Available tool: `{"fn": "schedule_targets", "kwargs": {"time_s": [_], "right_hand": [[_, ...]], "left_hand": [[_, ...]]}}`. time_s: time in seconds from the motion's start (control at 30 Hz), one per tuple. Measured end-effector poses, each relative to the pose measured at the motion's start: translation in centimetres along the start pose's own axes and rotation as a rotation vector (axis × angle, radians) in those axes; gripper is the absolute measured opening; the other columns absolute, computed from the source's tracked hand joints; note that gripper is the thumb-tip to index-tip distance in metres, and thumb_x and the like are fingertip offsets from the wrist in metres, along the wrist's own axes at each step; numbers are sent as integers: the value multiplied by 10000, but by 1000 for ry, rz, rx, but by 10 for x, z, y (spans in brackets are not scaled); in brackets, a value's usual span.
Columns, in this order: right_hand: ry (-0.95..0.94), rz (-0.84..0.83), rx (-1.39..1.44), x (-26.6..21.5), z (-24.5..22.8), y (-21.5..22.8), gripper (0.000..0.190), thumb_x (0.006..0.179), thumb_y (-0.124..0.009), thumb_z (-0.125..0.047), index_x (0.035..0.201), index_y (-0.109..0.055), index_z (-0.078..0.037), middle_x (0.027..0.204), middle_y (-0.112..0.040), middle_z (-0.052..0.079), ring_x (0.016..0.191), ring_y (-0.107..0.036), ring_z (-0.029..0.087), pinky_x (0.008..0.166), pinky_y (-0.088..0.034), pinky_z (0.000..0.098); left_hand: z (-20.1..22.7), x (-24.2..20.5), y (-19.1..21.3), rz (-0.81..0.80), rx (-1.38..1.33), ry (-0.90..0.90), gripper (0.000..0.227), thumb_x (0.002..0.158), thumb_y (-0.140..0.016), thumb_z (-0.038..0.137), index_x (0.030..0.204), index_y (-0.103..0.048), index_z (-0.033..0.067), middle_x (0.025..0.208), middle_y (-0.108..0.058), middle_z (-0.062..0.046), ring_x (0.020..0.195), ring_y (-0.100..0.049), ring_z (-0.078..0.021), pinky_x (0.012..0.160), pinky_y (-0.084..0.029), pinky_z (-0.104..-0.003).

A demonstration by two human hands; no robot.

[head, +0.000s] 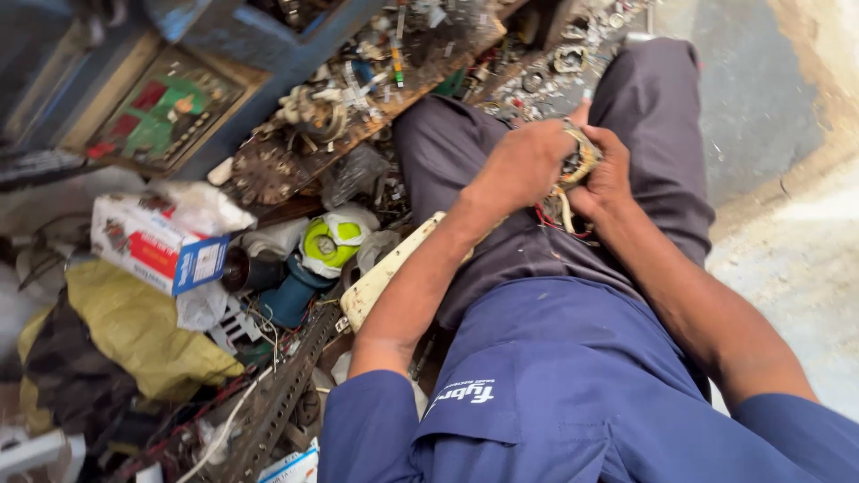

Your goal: The person sits on the ground holding a motor end housing in one hand and repeatedly reaches into a parts drawer of a workbench, picks out small hardware pieces, and fits them into the motor housing in their lap.

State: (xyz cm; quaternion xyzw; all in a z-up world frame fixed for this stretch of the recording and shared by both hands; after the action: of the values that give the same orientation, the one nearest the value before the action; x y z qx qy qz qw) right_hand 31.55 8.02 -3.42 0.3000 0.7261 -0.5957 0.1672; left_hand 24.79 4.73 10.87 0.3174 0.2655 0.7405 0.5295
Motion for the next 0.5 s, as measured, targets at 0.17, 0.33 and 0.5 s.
{"fn": "schedule_targets", "kwargs": {"time_s": [0.17,0.33,0.5], "right_hand": [[6,18,-1,4,-5,9,432,869,-670,-315,1184,-682,-20,1226,-721,145,1178,-675,312,1164,-489,489],[-5,-42,113,1,-2,0,409,904,-656,-260,1235,-705,-24,1219,-723,154,1161,-675,305,1136,-507,463],[-2,46,63,1,-3,16,382,921,-657,-283,1147,-693,23,1167,-728,177,1075,-702,316,1074,-560,482]], "left_hand": [[-5,5,4,3,-24,46,286,896,-627,40,1176,-630,-19,963,-666,-180,935,-665,-394,834,-536,-494],[-24,-14,68,232,-174,-30,253,825,-583,-42,1034,-693,48,969,-686,-143,951,-685,-351,882,-570,-439],[-177,-65,111,357,170,327,276,892,-525,-102,963,-740,56,1030,-739,-148,1005,-735,-257,939,-630,-377]]}}
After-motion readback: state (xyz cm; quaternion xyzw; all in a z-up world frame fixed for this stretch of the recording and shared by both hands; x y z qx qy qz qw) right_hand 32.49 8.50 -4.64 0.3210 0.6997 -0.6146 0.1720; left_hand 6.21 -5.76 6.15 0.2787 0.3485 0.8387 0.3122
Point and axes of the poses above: each hand's wrist, its own x-axis towards the middle knuckle, its own y-axis out of the back of the hand, z = x × y, the point moved 10 cm from there along x, towards the middle knuckle
